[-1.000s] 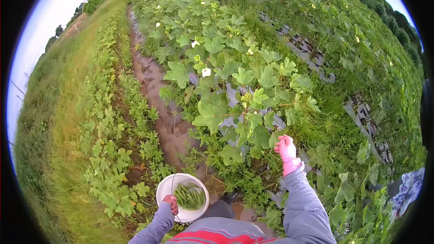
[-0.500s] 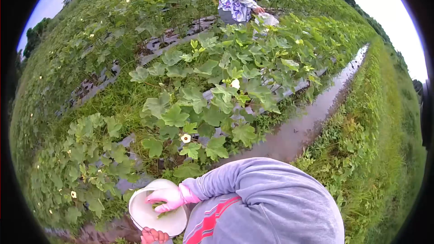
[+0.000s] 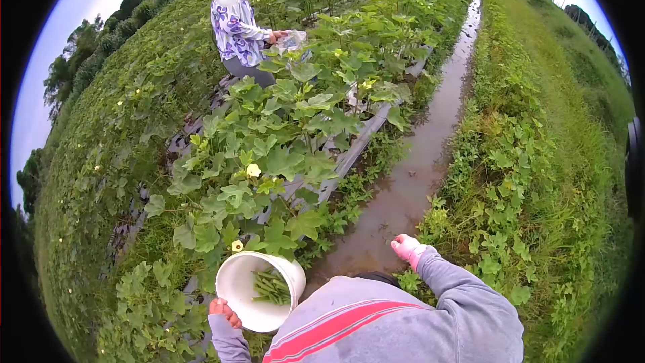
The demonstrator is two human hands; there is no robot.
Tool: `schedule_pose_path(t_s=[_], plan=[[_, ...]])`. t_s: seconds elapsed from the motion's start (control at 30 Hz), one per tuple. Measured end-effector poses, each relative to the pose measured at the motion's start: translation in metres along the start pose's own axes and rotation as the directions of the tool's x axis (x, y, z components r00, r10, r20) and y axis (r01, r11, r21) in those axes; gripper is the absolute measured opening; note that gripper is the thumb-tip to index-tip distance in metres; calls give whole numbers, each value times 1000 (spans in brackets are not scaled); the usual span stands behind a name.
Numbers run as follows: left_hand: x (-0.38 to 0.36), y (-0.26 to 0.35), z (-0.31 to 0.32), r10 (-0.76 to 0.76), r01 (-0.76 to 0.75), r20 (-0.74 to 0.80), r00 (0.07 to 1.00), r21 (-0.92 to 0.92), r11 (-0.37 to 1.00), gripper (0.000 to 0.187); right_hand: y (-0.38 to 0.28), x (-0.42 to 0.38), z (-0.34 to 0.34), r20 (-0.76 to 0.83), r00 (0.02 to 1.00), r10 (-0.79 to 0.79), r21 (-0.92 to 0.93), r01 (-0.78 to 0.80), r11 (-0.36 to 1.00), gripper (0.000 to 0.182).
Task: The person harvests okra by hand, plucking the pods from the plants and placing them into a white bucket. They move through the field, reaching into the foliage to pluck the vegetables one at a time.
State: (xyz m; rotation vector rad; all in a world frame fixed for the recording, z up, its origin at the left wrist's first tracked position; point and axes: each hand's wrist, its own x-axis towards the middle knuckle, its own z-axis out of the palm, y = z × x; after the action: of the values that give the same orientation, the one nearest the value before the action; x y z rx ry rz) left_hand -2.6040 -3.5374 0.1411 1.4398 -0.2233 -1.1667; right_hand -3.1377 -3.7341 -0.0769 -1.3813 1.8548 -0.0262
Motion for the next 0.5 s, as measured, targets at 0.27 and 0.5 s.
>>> schedule_pose_path(t_s=[0.27,0.5], plan=[[-7,53,129,44,-123,219,975,366,923,20,224,-140,-30,301,736,606,-348,-507,788,52],[13,70,221,-41,-30,661,750,96,995,23,249,-101,9,231,760,607,439,-638,632,53]])
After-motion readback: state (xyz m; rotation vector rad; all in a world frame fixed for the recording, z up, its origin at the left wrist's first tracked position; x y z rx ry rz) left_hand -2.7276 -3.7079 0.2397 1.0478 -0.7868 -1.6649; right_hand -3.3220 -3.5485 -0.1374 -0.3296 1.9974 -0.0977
